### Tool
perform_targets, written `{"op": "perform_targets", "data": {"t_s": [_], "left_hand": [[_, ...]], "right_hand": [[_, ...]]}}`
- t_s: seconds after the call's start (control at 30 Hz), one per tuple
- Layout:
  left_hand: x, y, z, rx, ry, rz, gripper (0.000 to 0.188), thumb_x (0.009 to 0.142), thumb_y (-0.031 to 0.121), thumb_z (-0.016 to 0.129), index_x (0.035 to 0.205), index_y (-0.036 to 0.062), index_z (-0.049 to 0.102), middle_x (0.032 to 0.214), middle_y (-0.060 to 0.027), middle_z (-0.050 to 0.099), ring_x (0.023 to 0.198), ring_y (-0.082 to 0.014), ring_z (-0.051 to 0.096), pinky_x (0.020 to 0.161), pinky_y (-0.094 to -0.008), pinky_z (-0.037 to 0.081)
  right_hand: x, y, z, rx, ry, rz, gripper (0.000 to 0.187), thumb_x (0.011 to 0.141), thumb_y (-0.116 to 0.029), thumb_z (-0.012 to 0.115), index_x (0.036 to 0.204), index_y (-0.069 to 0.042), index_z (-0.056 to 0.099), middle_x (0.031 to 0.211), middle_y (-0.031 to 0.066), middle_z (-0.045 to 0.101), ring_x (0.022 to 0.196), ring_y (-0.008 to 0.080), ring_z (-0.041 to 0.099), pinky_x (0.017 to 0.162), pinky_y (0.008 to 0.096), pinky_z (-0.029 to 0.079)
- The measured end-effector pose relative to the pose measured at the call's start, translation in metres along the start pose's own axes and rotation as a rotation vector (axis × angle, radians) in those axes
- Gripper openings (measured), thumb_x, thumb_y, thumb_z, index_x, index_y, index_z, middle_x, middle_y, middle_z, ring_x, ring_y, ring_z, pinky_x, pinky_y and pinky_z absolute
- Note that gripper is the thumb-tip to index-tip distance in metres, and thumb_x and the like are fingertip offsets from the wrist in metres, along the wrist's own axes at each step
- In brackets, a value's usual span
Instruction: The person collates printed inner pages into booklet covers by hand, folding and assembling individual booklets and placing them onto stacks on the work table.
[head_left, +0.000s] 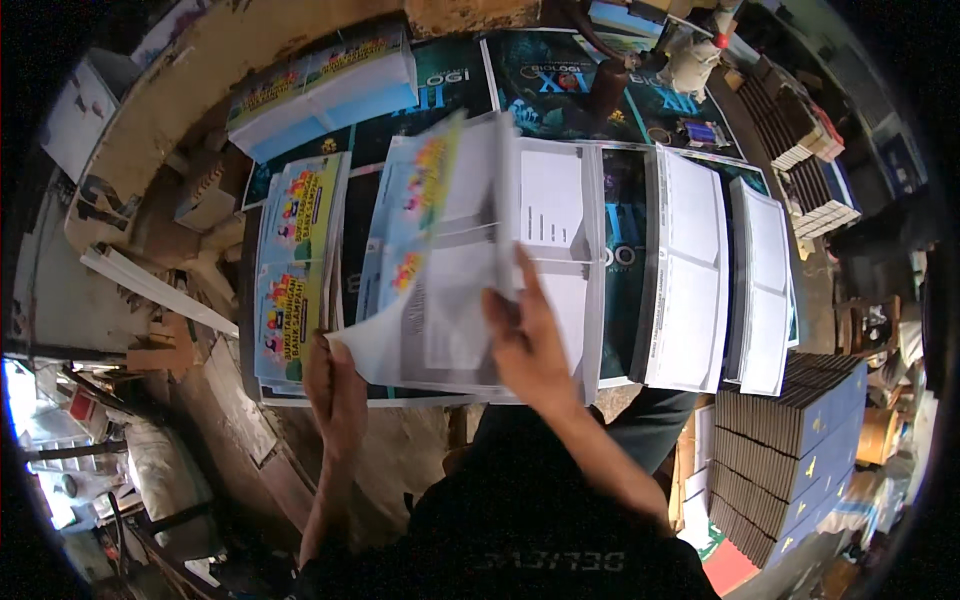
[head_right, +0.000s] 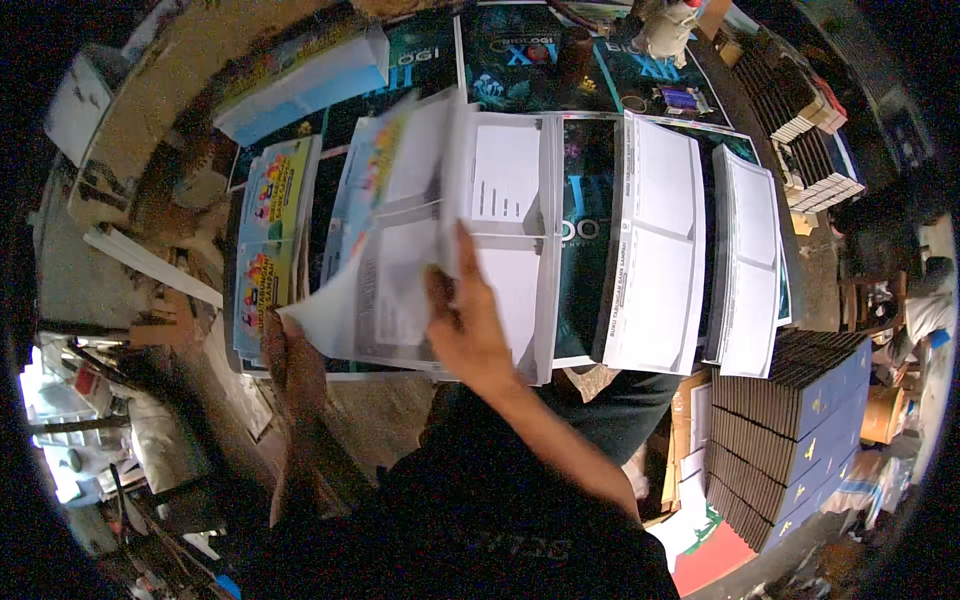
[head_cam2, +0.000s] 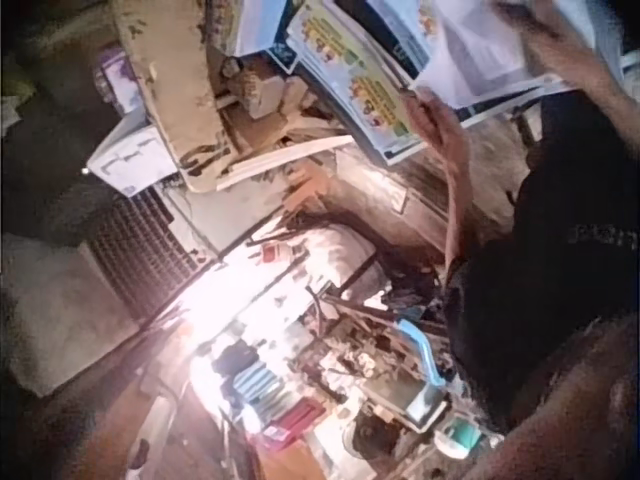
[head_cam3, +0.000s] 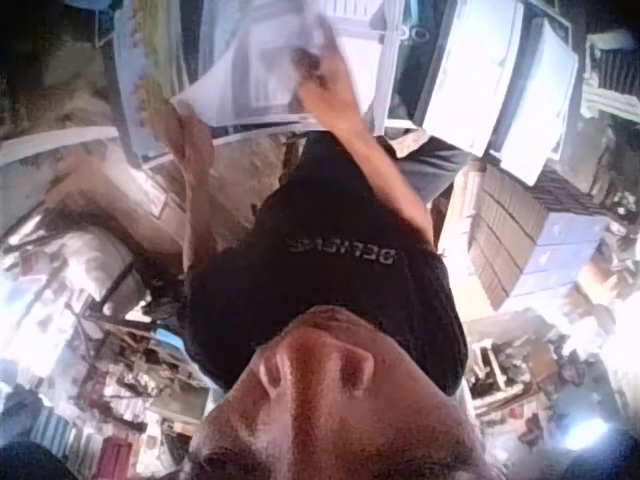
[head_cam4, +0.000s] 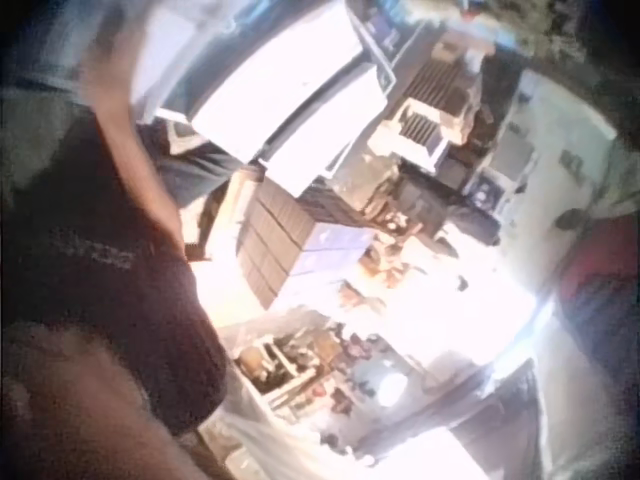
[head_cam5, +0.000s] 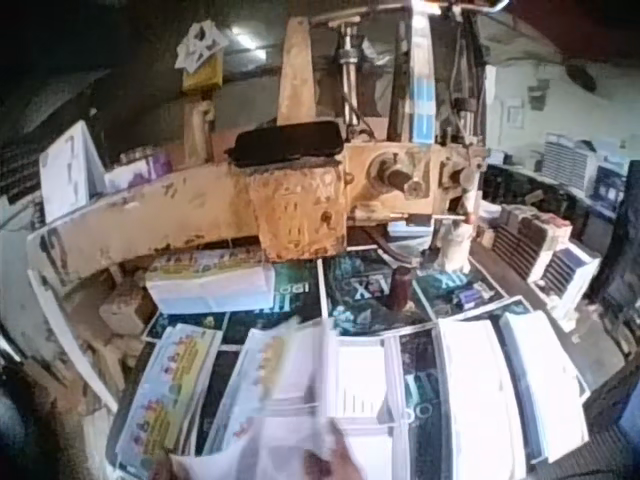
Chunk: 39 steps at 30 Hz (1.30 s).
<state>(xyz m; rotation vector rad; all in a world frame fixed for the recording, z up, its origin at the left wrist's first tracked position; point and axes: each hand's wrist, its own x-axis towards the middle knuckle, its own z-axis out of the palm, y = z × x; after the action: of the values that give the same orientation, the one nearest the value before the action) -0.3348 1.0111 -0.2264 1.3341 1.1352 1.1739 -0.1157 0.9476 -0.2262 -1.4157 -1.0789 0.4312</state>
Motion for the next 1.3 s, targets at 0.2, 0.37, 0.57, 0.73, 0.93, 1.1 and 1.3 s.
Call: {"op": "perform_targets", "data": {"t_s": [0.2, 0.37, 0.57, 0.73, 0.93, 1.1, 1.3], "left_hand": [[0.016, 0.022, 0.016, -0.095, -0.504, 0.168, 0.033, 0.105, 0.026, 0.047, 0.119, -0.0029, 0.056, 0.107, -0.0145, 0.065, 0.104, -0.0185, 0.061, 0.093, -0.0359, 0.048], [0.052, 0.039, 0.018, 0.474, -0.119, 0.177, 0.030, 0.099, 0.020, 0.056, 0.121, 0.0000, 0.060, 0.114, -0.0134, 0.064, 0.107, -0.0220, 0.059, 0.092, -0.0377, 0.048], [0.150, -0.048, -0.122, 0.616, -0.377, 0.593, 0.044, 0.100, 0.032, 0.055, 0.128, -0.0013, 0.058, 0.115, -0.0132, 0.063, 0.098, -0.0209, 0.061, 0.093, -0.0322, 0.048], [0.169, -0.026, -0.112, 1.018, 0.353, 0.504, 0.049, 0.103, 0.034, 0.046, 0.136, -0.0017, 0.052, 0.134, -0.0219, 0.055, 0.118, -0.0319, 0.058, 0.101, -0.0419, 0.047], [0.148, -0.049, -0.100, 1.632, 0.276, 0.356, 0.046, 0.102, 0.029, 0.051, 0.137, -0.0003, 0.051, 0.137, -0.0217, 0.052, 0.123, -0.0324, 0.054, 0.102, -0.0434, 0.046], [0.111, 0.020, 0.014, 1.221, 0.082, 0.896, 0.044, 0.100, 0.025, 0.055, 0.137, 0.0009, 0.049, 0.140, -0.0215, 0.050, 0.127, -0.0327, 0.051, 0.103, -0.0446, 0.045], [-0.040, 0.078, 0.219, 0.537, -0.676, 0.759, 0.017, 0.084, 0.003, 0.068, 0.102, 0.0017, 0.068, 0.098, -0.0138, 0.070, 0.097, -0.0309, 0.067, 0.080, -0.0382, 0.054]], "right_hand": [[0.006, -0.014, 0.040, 0.330, -0.077, 0.238, 0.049, 0.097, -0.013, 0.059, 0.138, 0.005, 0.038, 0.116, 0.0209, 0.063, 0.104, 0.0251, 0.062, 0.088, 0.0349, 0.050], [-0.005, -0.037, 0.033, 0.224, -0.245, 0.196, 0.074, 0.087, -0.003, 0.060, 0.150, 0.003, 0.021, 0.113, 0.0323, 0.062, 0.090, 0.0412, 0.068, 0.077, 0.0433, 0.056], [-0.002, -0.062, 0.004, 0.262, -0.185, -0.056, 0.072, 0.088, -0.006, 0.064, 0.147, 0.007, 0.025, 0.127, 0.0334, 0.055, 0.101, 0.0429, 0.067, 0.089, 0.0447, 0.057], [0.007, -0.037, -0.131, -0.124, 0.178, -0.112, 0.046, 0.086, -0.022, 0.075, 0.121, 0.003, 0.059, 0.112, 0.0217, 0.065, 0.104, 0.0313, 0.066, 0.092, 0.0394, 0.053], [-0.027, 0.005, -0.292, -0.811, 0.610, 0.084, 0.055, 0.083, -0.032, 0.077, 0.119, 0.006, 0.060, 0.118, 0.0267, 0.061, 0.110, 0.0387, 0.058, 0.096, 0.0491, 0.046], [-0.079, 0.030, -0.349, -1.077, 0.638, 0.302, 0.060, 0.077, -0.033, 0.080, 0.123, 0.001, 0.063, 0.114, 0.0224, 0.065, 0.112, 0.0369, 0.057, 0.096, 0.0460, 0.044], [-0.091, 0.001, -0.342, -0.870, 0.793, 0.371, 0.025, 0.077, -0.009, 0.077, 0.095, 0.003, 0.064, 0.097, 0.0158, 0.067, 0.093, 0.0282, 0.064, 0.079, 0.0406, 0.050]]}}
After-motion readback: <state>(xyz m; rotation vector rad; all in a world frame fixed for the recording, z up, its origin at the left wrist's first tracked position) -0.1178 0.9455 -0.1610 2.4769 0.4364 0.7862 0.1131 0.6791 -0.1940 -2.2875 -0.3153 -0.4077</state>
